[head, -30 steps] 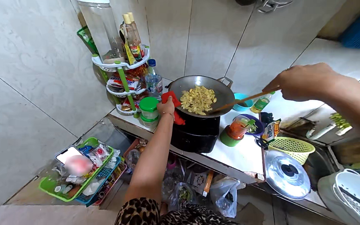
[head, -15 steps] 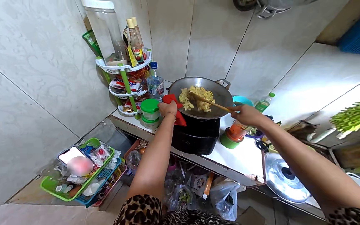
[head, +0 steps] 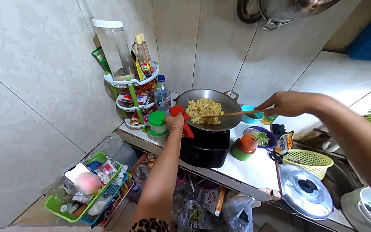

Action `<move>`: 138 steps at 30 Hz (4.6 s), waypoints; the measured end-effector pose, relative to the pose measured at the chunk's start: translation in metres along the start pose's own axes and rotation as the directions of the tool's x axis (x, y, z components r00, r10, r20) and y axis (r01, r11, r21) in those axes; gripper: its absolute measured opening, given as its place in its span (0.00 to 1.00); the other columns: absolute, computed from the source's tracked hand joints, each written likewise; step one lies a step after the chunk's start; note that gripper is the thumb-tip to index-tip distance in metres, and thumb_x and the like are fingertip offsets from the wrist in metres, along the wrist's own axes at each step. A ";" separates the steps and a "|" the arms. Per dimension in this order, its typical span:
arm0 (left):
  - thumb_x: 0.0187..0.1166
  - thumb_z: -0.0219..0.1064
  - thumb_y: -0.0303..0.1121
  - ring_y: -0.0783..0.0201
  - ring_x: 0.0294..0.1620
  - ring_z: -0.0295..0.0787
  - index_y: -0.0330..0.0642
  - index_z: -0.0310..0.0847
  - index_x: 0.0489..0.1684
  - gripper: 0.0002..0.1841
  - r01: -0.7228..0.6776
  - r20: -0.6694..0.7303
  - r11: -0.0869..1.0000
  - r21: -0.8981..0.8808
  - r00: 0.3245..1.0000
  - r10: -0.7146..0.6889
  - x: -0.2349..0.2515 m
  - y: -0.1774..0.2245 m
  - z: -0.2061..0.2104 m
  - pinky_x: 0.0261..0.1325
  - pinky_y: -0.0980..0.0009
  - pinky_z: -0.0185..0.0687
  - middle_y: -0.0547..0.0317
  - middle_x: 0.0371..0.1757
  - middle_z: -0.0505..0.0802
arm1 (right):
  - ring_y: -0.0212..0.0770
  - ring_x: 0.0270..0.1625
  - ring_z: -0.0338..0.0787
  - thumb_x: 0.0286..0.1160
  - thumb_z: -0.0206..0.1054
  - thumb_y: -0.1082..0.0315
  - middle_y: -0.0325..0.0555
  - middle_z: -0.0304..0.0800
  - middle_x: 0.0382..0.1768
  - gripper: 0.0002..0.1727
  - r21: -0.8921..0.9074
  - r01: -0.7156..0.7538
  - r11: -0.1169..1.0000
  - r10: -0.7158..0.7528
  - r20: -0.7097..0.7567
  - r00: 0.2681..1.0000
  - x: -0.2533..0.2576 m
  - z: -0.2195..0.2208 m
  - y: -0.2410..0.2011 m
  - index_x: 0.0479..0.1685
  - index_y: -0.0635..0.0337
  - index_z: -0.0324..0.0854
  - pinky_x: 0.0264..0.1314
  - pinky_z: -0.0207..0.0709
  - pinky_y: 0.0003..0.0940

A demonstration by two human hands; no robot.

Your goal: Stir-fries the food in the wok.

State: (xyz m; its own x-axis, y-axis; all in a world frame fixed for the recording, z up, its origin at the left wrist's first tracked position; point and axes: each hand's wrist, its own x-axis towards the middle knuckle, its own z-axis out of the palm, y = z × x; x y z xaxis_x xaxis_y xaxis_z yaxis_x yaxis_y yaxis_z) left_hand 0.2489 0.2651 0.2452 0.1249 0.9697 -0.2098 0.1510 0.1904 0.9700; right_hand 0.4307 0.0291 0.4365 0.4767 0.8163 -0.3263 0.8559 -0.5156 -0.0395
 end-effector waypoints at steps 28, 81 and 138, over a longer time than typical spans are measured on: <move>0.77 0.74 0.38 0.41 0.66 0.85 0.26 0.77 0.67 0.26 -0.007 -0.001 1.000 -0.005 1.000 0.007 0.001 -0.001 -0.005 0.69 0.44 0.77 0.31 0.62 0.87 | 0.68 0.59 0.88 0.87 0.63 0.64 0.62 0.93 0.53 0.15 -0.106 -0.005 0.994 -0.003 -0.067 0.998 0.001 0.007 -0.018 0.65 0.48 0.91 0.60 0.73 0.74; 0.74 0.76 0.35 0.43 0.61 0.88 0.29 0.80 0.62 0.23 -0.051 -0.053 0.999 -0.002 0.997 0.051 0.009 -0.009 -0.004 0.65 0.45 0.80 0.34 0.56 0.90 | 0.68 0.65 0.87 0.87 0.60 0.60 0.60 0.91 0.62 0.21 0.018 -0.045 0.999 0.048 -0.201 0.978 0.096 0.068 -0.010 0.76 0.37 0.83 0.62 0.75 0.75; 0.75 0.76 0.32 0.47 0.55 0.88 0.27 0.81 0.57 0.20 -0.104 -0.053 0.992 -0.077 0.994 0.100 -0.008 -0.014 0.001 0.62 0.50 0.81 0.37 0.51 0.90 | 0.58 0.63 0.87 0.91 0.58 0.68 0.61 0.90 0.61 0.18 0.267 0.008 0.964 -0.009 0.004 1.000 0.014 0.057 0.024 0.73 0.56 0.84 0.67 0.73 0.60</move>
State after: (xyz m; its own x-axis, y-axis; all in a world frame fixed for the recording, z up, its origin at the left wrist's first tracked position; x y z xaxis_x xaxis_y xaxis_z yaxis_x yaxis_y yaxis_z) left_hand 0.2465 0.2545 0.2334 0.0873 0.9907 -0.1046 0.0609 0.0994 0.9932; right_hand 0.4461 0.0130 0.3768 0.4683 0.8199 -0.3293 0.7749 -0.5602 -0.2928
